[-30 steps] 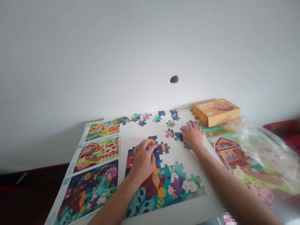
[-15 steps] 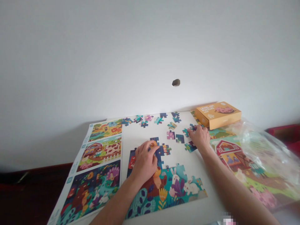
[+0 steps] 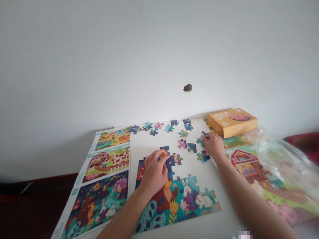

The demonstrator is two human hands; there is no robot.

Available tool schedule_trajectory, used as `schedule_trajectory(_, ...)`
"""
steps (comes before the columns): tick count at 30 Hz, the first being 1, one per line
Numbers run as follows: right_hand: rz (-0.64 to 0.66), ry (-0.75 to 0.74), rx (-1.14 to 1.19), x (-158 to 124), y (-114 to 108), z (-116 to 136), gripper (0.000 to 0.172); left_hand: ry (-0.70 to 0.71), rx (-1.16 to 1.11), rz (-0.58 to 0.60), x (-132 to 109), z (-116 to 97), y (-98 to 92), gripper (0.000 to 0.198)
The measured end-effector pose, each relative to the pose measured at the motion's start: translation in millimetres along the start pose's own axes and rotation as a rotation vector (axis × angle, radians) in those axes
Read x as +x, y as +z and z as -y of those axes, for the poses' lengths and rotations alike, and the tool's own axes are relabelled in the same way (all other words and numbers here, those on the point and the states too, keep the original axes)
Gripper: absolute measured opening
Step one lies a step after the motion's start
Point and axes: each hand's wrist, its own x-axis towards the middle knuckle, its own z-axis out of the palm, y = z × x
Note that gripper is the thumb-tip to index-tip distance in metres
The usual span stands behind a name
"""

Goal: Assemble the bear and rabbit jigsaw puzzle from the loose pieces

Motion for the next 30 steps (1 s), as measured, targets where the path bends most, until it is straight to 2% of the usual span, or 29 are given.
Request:
schedule_trajectory(2, -0.004, 0.001, -0.007, 1.3, 2.0, -2.9, 0.023, 0.001, -0.004, 0.003, 0.0, 0.9, 1.1, 0.047)
schedule_trajectory(6, -0.075, 0.08, -0.027, 0.3, 6.0, -5.4, 0.047, 0.002, -0.002, 0.003, -1.0, 2.0, 2.5, 0.047)
schedule_trajectory(8, -0.095, 0.11, 0.004, 0.3, 6.7, -5.8, 0.053, 0.002, 0.0, 0.006, -1.4, 1.7, 2.1, 0.046)
schedule_trajectory(12, -0.139, 0.082, 0.182, 3.0, 3.2, -4.1, 0.034, 0.003, -0.004, 0.002, -1.2, 0.5, 0.8, 0.047)
schedule_trajectory(15, -0.167, 0.031, 0.431, -0.1, -5.3, 6.4, 0.034, 0.0, -0.03, -0.019, -0.5, -0.4, -0.5, 0.045)
schedule_trajectory(16, -0.123, -0.006, 0.523, -3.9, -9.2, 12.9, 0.035, 0.001, -0.054, -0.033, -0.2, -0.8, -1.5, 0.044)
schedule_trajectory(18, 0.099, -0.149, 0.69, -16.0, -17.1, 29.7, 0.038, 0.024, -0.133, -0.075, 0.4, -2.1, -4.6, 0.038)
schedule_trajectory(20, 0.338, -0.329, 0.757, -32.1, -23.3, 49.1, 0.044, 0.058, -0.243, -0.109, 0.8, -4.1, -8.6, 0.034)
schedule_trajectory(23, 0.544, -0.474, 0.832, -55.1, -27.6, 73.7, 0.045, 0.074, -0.373, -0.104, 1.2, -7.2, -12.7, 0.032)
schedule_trajectory(27, 0.597, -0.511, 0.898, -69.9, -29.9, 85.6, 0.045, 0.046, -0.458, -0.051, 1.4, -9.3, -10.8, 0.024)
schedule_trajectory(30, 0.591, -0.491, 0.93, -70.0, -32.4, 84.1, 0.044, -0.064, -0.581, -0.052, 2.0, -8.8, -7.7, 0.021)
